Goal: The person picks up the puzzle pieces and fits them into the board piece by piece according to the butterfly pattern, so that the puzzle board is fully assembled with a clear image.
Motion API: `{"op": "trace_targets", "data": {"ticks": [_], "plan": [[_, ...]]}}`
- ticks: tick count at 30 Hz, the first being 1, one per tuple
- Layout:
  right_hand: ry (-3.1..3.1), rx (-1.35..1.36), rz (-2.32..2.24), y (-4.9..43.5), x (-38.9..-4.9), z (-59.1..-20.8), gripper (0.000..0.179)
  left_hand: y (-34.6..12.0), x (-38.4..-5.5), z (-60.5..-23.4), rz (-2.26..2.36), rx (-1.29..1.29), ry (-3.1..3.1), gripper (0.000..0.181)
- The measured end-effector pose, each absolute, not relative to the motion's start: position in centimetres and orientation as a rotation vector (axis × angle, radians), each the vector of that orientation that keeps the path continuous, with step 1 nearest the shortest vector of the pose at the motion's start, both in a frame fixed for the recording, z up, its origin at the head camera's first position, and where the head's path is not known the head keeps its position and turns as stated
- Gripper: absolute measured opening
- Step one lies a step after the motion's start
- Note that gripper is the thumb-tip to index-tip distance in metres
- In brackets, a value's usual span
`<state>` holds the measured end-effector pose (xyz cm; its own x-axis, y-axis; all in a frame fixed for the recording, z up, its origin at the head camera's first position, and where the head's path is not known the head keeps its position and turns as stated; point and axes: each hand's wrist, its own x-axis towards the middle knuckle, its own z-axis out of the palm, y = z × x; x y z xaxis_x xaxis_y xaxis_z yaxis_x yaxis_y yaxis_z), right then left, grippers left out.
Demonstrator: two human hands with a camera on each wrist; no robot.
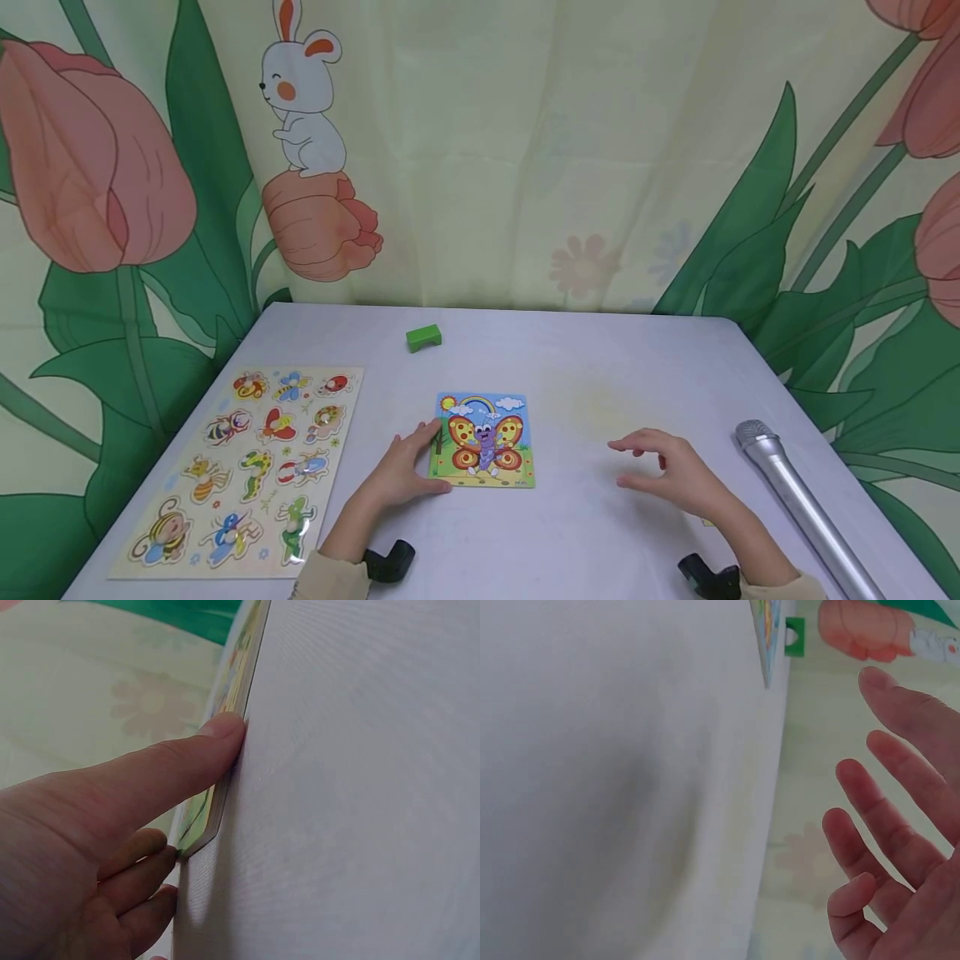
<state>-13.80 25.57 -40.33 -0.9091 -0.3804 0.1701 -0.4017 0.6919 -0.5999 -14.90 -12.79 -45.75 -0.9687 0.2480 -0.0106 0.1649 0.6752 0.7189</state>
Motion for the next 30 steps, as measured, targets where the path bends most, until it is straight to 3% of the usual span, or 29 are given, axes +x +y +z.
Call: {"op": "trace_targets", "data": {"ticks": [11,21,30], "plan": [[-2.961,0.395,0.868,31.5,-12.0,-40.2,0.045,-12.8,-15.1,-45.9,1.176,0.334,2.77,0.09],[-3.182,0.239,0.885,35.0,-11.3,-40.9,0.062,-12.8,-15.1,-46.0,1.178,0.344,2.771,0.09],[-3.184,0.291,0.631,35.9,-11.0,-42.7,0.051,-12.7,-15.1,-46.0,1.18,0.327,2.777,0.09]]}}
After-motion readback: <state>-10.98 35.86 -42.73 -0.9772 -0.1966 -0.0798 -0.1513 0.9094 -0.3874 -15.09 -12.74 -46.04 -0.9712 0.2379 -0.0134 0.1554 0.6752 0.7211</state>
